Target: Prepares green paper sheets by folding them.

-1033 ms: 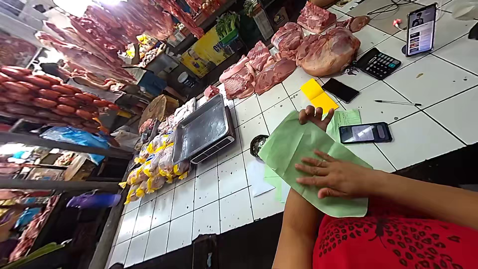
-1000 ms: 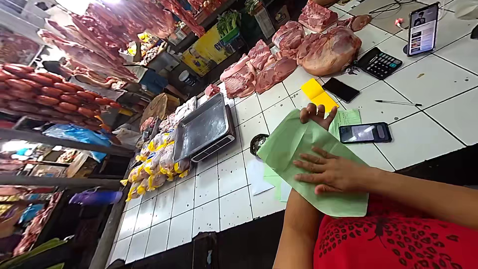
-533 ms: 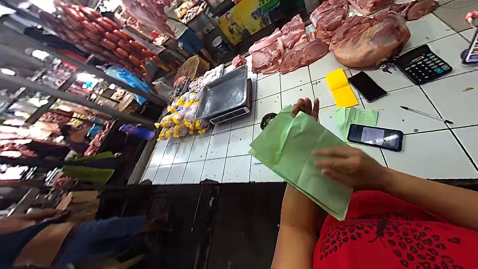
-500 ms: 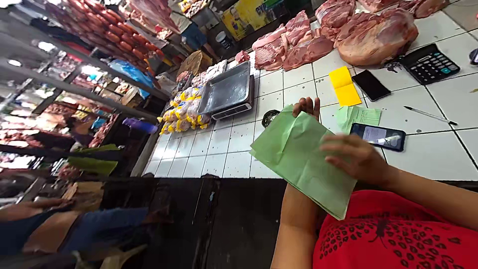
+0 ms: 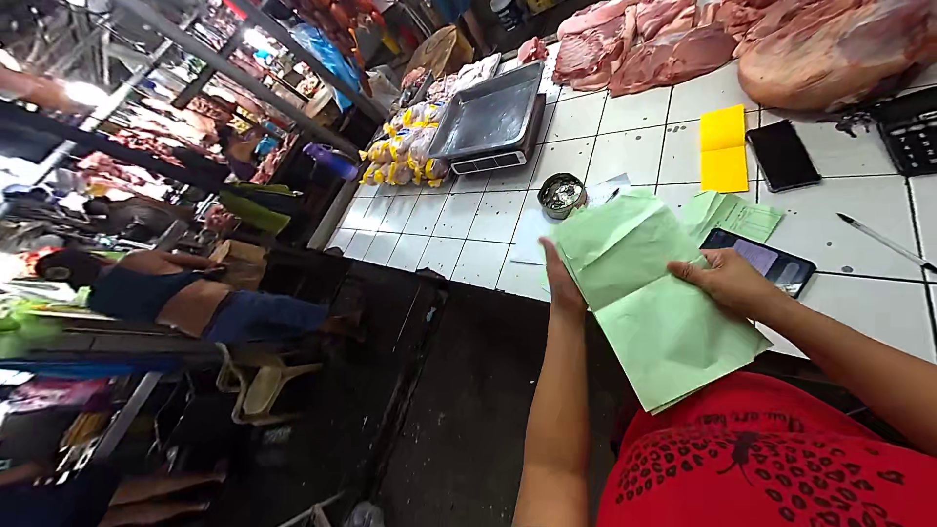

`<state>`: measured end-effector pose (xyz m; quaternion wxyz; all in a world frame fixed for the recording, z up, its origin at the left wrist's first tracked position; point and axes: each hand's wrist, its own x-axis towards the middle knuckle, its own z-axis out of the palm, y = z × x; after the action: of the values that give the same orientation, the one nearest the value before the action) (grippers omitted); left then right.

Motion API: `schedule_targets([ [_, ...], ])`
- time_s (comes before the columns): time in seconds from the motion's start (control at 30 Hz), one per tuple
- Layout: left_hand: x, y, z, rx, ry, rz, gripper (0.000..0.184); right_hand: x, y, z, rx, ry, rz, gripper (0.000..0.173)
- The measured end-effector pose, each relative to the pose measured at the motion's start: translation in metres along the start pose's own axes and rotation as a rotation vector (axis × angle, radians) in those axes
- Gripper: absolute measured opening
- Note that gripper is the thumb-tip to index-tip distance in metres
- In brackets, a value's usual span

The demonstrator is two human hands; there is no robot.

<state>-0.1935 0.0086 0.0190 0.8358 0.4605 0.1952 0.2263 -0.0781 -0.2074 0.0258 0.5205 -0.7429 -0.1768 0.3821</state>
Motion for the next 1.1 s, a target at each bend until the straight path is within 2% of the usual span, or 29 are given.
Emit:
schedule_targets([
  [0.03, -0.021, -0.003, 0.000, -0.055, -0.016, -0.094, 0.089, 0.000, 0.005, -0.004, 0.005, -0.016, 0.006, 0.031],
  [0.07, -0.040, -0.007, 0.000, -0.082, -0.022, -0.153, 0.082, -0.001, 0.011, -0.005, 0.021, -0.032, 0.009, 0.030],
  [0.13, -0.069, -0.014, 0.008, -0.011, 0.082, -0.223, 0.031, -0.002, 0.021, -0.002, 0.077, -0.045, 0.017, 0.032],
  [0.17, -0.076, -0.015, 0.016, 0.055, 0.162, -0.264, 0.023, -0.001, 0.023, 0.000, 0.114, -0.035, 0.028, 0.037],
  [0.23, -0.081, -0.019, 0.025, 0.133, 0.217, -0.299, 0.024, 0.004, 0.027, 0.004, 0.162, 0.028, 0.058, 0.042],
  [0.3, -0.078, -0.020, 0.029, 0.150, 0.208, -0.285, 0.022, 0.011, 0.027, 0.004, 0.129, 0.100, 0.059, 0.033],
  [0.47, -0.065, -0.026, 0.034, 0.042, 0.245, -0.238, 0.023, 0.011, 0.028, -0.018, 0.031, 0.116, 0.025, 0.033],
  [0.57, -0.062, -0.027, 0.034, -0.017, 0.242, -0.222, 0.022, 0.019, 0.049, -0.051, 0.017, 0.328, -0.052, 0.038],
  [0.67, -0.061, -0.024, 0.036, -0.044, 0.218, -0.218, 0.022, 0.023, 0.070, -0.104, 0.018, 0.575, -0.071, 0.046],
  [0.73, -0.058, -0.022, 0.037, -0.042, 0.191, -0.217, 0.022, 0.019, 0.079, -0.131, 0.006, 0.661, -0.081, 0.048],
  [0.83, -0.052, -0.023, 0.037, -0.002, 0.178, -0.229, 0.024, 0.010, 0.082, -0.135, -0.017, 0.638, -0.087, 0.046],
  [1.0, -0.035, -0.025, 0.034, 0.155, 0.174, -0.274, 0.026, 0.014, 0.081, -0.094, 0.027, 0.488, -0.141, 0.036],
  [1.1, -0.026, -0.016, 0.030, 0.334, 0.143, -0.268, 0.026, 0.023, 0.075, -0.081, -0.056, 0.433, -0.195, 0.033],
])
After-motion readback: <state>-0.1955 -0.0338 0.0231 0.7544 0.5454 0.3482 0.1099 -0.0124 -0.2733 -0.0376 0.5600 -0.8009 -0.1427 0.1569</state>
